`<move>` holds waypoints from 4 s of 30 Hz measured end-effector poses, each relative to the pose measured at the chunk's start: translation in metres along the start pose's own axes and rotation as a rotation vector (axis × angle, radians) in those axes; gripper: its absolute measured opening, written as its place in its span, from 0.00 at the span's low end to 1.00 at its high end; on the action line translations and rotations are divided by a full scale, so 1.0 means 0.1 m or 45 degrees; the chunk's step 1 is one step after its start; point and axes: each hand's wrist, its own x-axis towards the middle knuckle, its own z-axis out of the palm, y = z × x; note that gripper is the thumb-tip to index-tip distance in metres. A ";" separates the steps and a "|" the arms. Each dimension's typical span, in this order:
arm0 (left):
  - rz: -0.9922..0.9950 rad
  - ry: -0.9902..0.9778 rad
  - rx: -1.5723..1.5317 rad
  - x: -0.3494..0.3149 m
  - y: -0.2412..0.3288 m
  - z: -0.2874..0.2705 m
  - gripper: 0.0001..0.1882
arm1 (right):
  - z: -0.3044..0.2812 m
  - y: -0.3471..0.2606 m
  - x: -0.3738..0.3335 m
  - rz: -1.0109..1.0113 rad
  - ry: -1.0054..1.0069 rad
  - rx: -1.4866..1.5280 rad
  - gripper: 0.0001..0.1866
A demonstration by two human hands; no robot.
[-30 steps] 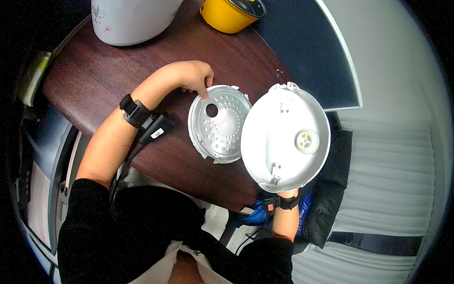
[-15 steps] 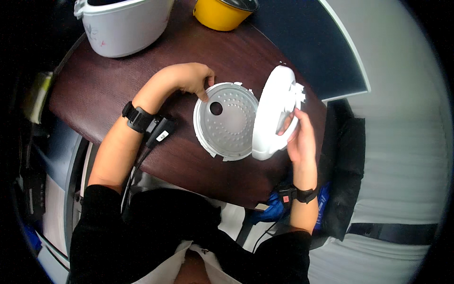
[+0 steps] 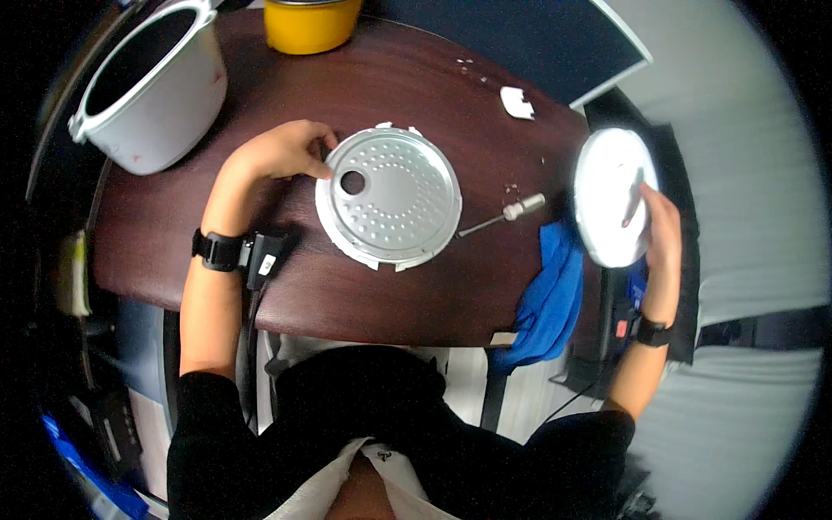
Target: The person wipes a perforated metal lid with a blue cloth, then places it on a white plastic ring. They pick up a white plastic cap, set it aside, and proceed to insert small screws into the lid's edge holes by hand, rotating the lid to access different positions.
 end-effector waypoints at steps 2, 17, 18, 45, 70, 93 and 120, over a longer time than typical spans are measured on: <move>0.000 -0.013 0.038 -0.05 0.05 -0.03 0.22 | -0.30 0.15 0.05 0.093 0.053 -0.051 0.19; 0.558 0.222 0.370 -0.11 0.69 0.26 0.32 | -0.68 1.75 0.42 0.583 0.083 0.265 0.18; 0.653 0.213 0.449 -0.09 0.71 0.34 0.34 | -0.70 1.85 0.45 0.584 0.109 0.330 0.18; 0.064 -0.291 0.792 -0.09 1.05 0.48 0.47 | -0.26 1.93 1.61 0.188 -0.256 -0.455 0.14; 0.191 -0.119 0.130 -0.11 0.64 0.02 0.13 | 0.88 1.12 1.43 -0.564 -0.558 -1.176 0.15; 0.253 0.060 0.041 -0.11 0.49 -0.09 0.12 | 1.39 0.80 1.51 -0.008 -0.832 -0.397 0.15; 0.180 0.029 0.742 -0.27 0.62 0.44 0.24 | 3.19 -0.04 0.41 -0.479 -1.338 -0.356 0.12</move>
